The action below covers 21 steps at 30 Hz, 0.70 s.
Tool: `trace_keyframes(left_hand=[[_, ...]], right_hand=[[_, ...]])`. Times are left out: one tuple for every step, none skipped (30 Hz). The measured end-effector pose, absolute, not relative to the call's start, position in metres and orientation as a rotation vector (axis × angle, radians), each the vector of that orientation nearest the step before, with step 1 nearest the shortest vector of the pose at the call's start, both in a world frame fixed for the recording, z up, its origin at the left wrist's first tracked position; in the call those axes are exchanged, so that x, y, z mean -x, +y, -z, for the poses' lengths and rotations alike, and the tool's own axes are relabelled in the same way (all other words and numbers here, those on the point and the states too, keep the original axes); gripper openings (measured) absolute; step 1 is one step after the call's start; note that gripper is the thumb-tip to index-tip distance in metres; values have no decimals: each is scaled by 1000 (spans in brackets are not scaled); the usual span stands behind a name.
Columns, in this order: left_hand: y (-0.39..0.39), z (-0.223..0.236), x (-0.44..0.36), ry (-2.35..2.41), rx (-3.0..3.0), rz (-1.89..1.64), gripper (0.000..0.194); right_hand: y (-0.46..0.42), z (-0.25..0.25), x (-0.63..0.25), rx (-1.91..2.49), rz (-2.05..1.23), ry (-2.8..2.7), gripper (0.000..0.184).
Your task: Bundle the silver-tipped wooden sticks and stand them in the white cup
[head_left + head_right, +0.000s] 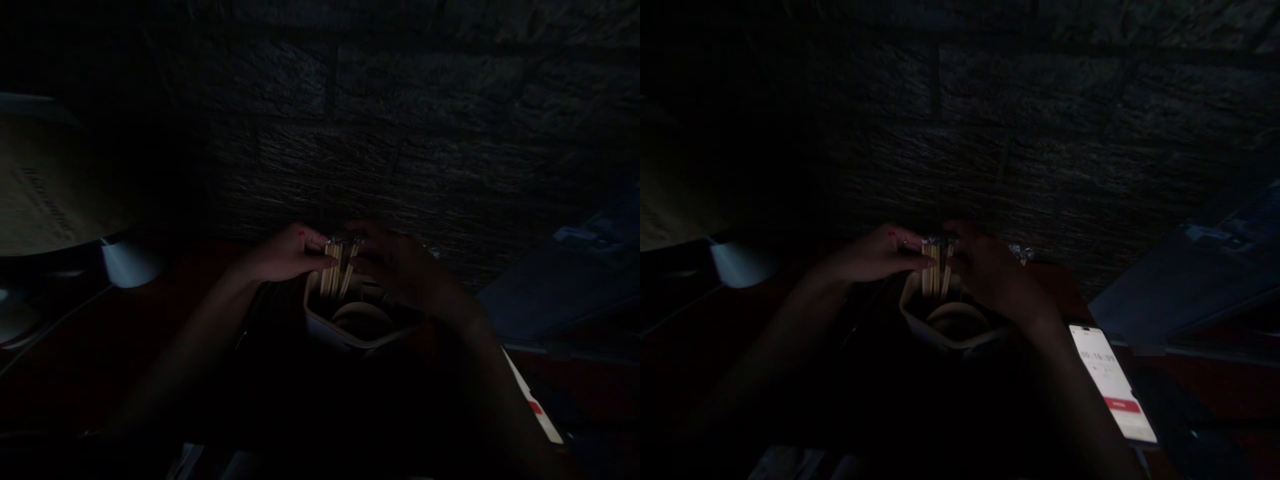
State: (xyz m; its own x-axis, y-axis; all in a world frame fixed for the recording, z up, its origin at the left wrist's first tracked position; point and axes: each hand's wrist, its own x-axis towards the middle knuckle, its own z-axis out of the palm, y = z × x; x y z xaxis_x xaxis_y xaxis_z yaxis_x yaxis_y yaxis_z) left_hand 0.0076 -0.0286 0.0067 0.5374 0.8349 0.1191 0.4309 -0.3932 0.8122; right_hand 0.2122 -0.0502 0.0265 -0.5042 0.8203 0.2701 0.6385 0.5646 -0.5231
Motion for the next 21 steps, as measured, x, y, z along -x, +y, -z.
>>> trace_keyframes(left_hand=[[-28, -6, -7, 1016, -2022, -683, 20], [-28, -5, -7, 1008, -2022, -686, 20], [-28, -5, -7, 1001, -2023, -691, 21], [-28, -4, -7, 996, -2026, -697, 21], [-28, -4, -8, 992, -2028, -703, 21], [-28, -4, -8, 993, -2027, -708, 21], [-28, -4, -9, 992, -2026, -710, 20], [-28, -3, -10, 990, -2025, -711, 20], [-28, -3, -10, 988, -2023, -715, 19], [-29, -3, -11, 989, -2021, -717, 19], [-28, -3, -11, 990, -2022, -720, 19], [-28, -3, -12, 991, -2024, -724, 19], [-28, -3, -12, 992, -2025, -728, 19], [-28, -3, -12, 994, -2025, -730, 20], [-28, -3, -13, 993, -2027, -732, 20], [-28, -3, -13, 990, -2030, -729, 21], [-28, -3, -13, 987, -2033, -728, 21], [-28, -3, -13, 984, -2036, -725, 21], [-29, -4, -13, 982, -2038, -722, 21], [-28, -4, -13, 981, -2040, -718, 22], [-28, -4, -13, 979, -2039, -711, 22]], right_hand=[[-50, -26, -212, 1160, -495, -2312, 47], [-49, -24, -213, 1153, -494, -2319, 47], [-48, -23, -213, 1151, -494, -2326, 48], [-47, -22, -213, 1157, -493, -2330, 49], [-47, -21, -213, 1164, -493, -2338, 50], [-46, -20, -213, 1166, -491, -2344, 51], [-46, -20, -212, 1165, -486, -2350, 51], [-46, -20, -212, 1164, -475, -2353, 51], [-46, -20, -212, 1168, -463, -2354, 50], [-47, -21, -212, 1179, -448, -2351, 50], [-47, -22, -211, 1191, -437, -2346, 49], [-48, -22, -211, 1200, -426, -2337, 49], [-49, -23, -211, 1199, -416, -2332, 49], [-49, -23, -211, 1190, -406, -2330, 49], [-49, -23, -211, 1176, -394, -2328, 49], [-49, -23, -211, 1162, -383, -2326, 49], [-49, -22, -211, 1152, -377, -2327, 48], [-48, -22, -211, 1145, -377, -2328, 48], [-48, -21, -211, 1140, -381, -2330, 47], [-47, -20, -211, 1133, -387, -2336, 46], [-46, -20, -211, 1120, -388, -2341, 44]])
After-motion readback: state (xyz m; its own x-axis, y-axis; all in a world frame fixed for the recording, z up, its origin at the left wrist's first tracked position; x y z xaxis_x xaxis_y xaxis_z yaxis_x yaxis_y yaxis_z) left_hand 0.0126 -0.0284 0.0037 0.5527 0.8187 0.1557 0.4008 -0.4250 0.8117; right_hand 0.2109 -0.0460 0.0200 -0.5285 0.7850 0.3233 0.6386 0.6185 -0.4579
